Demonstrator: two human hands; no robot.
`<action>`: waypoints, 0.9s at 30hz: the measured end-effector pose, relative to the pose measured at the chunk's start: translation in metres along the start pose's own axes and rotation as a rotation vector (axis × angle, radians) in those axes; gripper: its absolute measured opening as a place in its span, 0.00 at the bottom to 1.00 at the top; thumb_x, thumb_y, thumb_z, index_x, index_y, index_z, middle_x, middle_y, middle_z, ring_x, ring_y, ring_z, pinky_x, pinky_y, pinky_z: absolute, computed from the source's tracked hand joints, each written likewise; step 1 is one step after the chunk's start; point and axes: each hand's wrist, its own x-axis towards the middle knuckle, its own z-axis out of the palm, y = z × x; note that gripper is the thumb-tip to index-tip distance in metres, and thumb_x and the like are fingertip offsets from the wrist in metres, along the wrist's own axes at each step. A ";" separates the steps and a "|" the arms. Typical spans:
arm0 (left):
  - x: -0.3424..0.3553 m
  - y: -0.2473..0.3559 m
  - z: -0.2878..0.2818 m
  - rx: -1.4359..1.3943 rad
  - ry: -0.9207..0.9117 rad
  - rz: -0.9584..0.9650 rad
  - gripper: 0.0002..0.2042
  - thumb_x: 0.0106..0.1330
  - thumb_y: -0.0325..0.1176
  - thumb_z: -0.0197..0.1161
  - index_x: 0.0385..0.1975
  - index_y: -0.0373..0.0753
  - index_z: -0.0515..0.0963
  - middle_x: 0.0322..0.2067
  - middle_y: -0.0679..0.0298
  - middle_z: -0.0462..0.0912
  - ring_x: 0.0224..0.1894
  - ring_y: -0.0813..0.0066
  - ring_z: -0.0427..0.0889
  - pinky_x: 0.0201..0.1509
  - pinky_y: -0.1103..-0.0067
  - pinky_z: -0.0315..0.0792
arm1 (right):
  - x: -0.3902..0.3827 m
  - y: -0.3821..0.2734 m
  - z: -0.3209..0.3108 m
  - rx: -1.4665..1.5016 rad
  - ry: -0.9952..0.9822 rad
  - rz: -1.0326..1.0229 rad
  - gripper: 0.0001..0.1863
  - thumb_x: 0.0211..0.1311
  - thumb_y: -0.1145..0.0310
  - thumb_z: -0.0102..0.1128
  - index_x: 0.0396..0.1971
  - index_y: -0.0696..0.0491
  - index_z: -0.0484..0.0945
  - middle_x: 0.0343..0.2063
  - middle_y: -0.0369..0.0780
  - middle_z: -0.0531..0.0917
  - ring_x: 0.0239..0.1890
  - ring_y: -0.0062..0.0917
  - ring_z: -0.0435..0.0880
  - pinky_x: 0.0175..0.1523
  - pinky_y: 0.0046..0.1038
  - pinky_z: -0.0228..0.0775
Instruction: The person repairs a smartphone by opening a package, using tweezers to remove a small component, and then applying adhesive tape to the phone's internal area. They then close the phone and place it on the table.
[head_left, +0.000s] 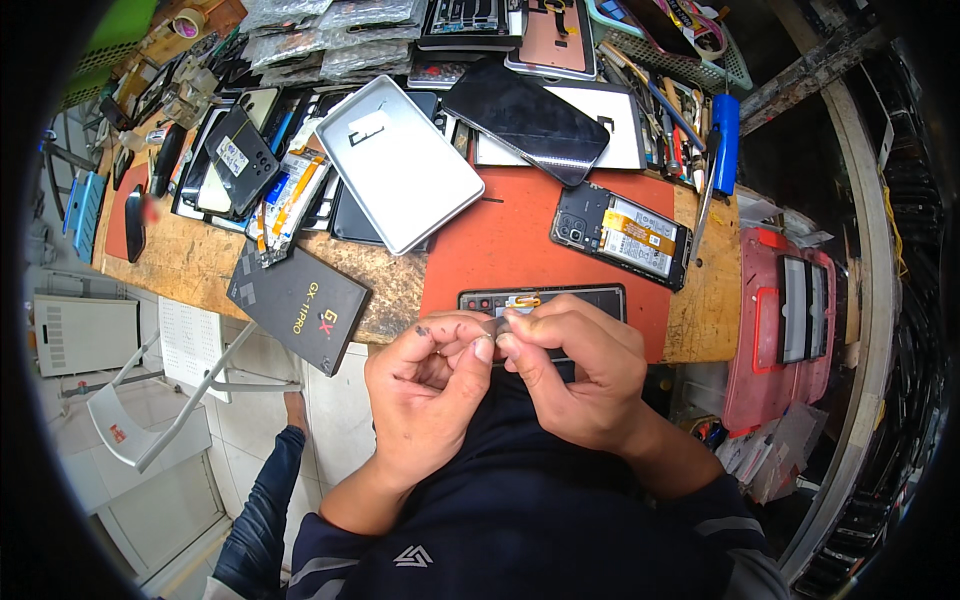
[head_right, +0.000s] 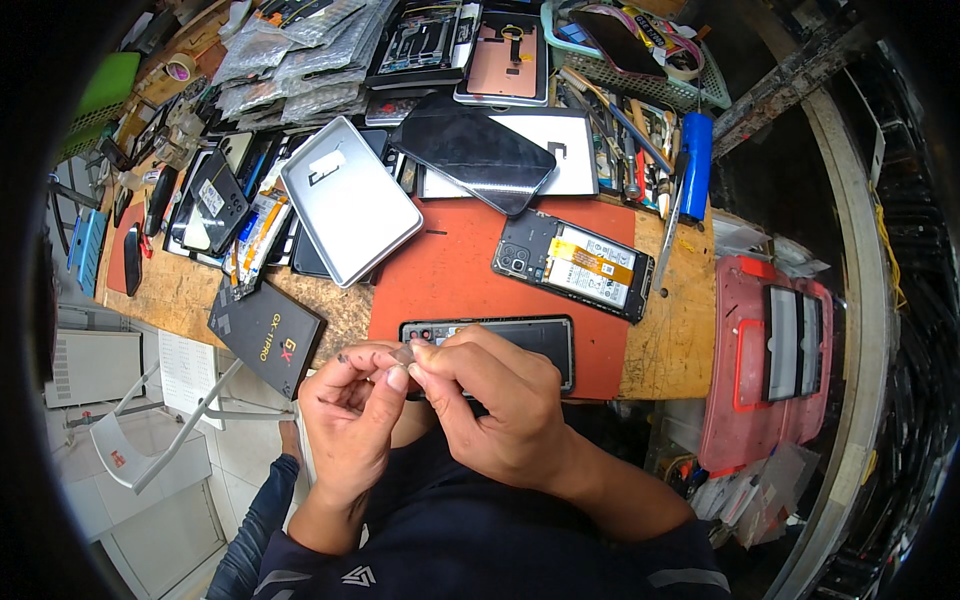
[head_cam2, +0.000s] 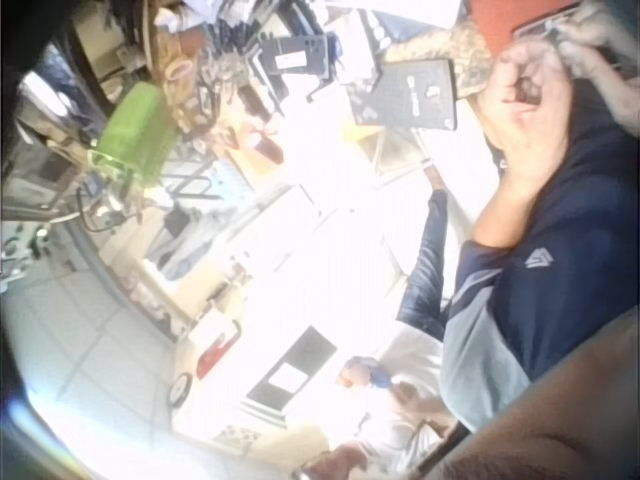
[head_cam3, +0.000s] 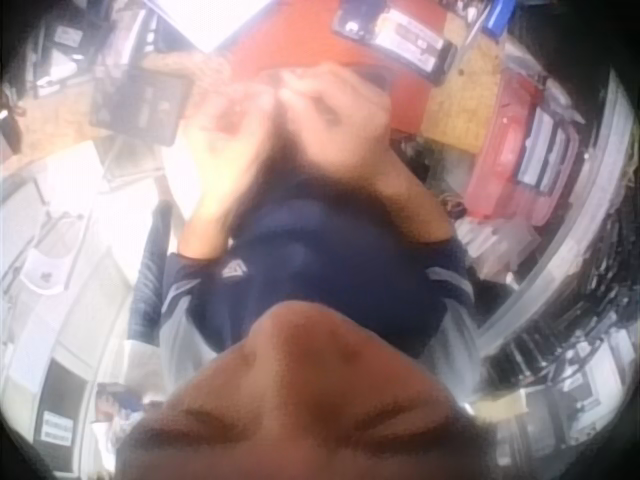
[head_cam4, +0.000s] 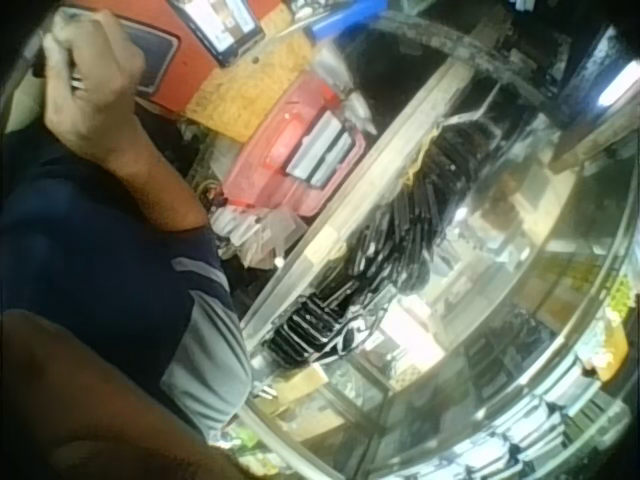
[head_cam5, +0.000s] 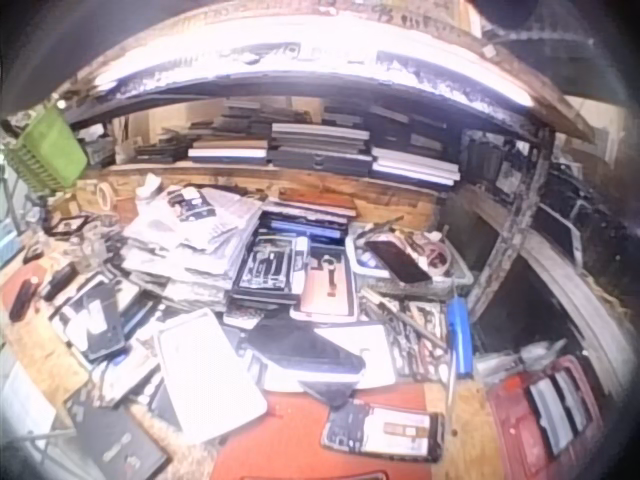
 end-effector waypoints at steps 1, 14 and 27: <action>0.000 0.000 0.000 0.002 0.009 -0.003 0.08 0.79 0.16 0.65 0.53 0.24 0.82 0.47 0.57 0.90 0.47 0.79 0.89 0.49 0.84 0.81 | -0.001 0.001 0.000 -0.004 -0.001 -0.004 0.09 0.64 0.88 0.72 0.42 0.64 0.85 0.30 0.46 0.87 0.27 0.30 0.88 0.32 0.28 0.79; 0.002 -0.003 0.000 -0.141 0.038 -0.063 0.07 0.80 0.20 0.67 0.52 0.26 0.83 0.45 0.57 0.92 0.46 0.77 0.91 0.54 0.80 0.84 | -0.001 0.002 0.003 0.030 0.032 0.006 0.10 0.64 0.89 0.71 0.43 0.64 0.85 0.32 0.46 0.89 0.30 0.29 0.91 0.34 0.26 0.82; 0.002 0.000 -0.001 -0.029 0.043 -0.099 0.05 0.77 0.19 0.68 0.49 0.28 0.83 0.47 0.54 0.91 0.45 0.73 0.90 0.56 0.75 0.83 | 0.000 0.004 0.003 -0.024 0.031 -0.054 0.10 0.63 0.89 0.71 0.42 0.63 0.85 0.30 0.47 0.88 0.28 0.32 0.90 0.32 0.29 0.81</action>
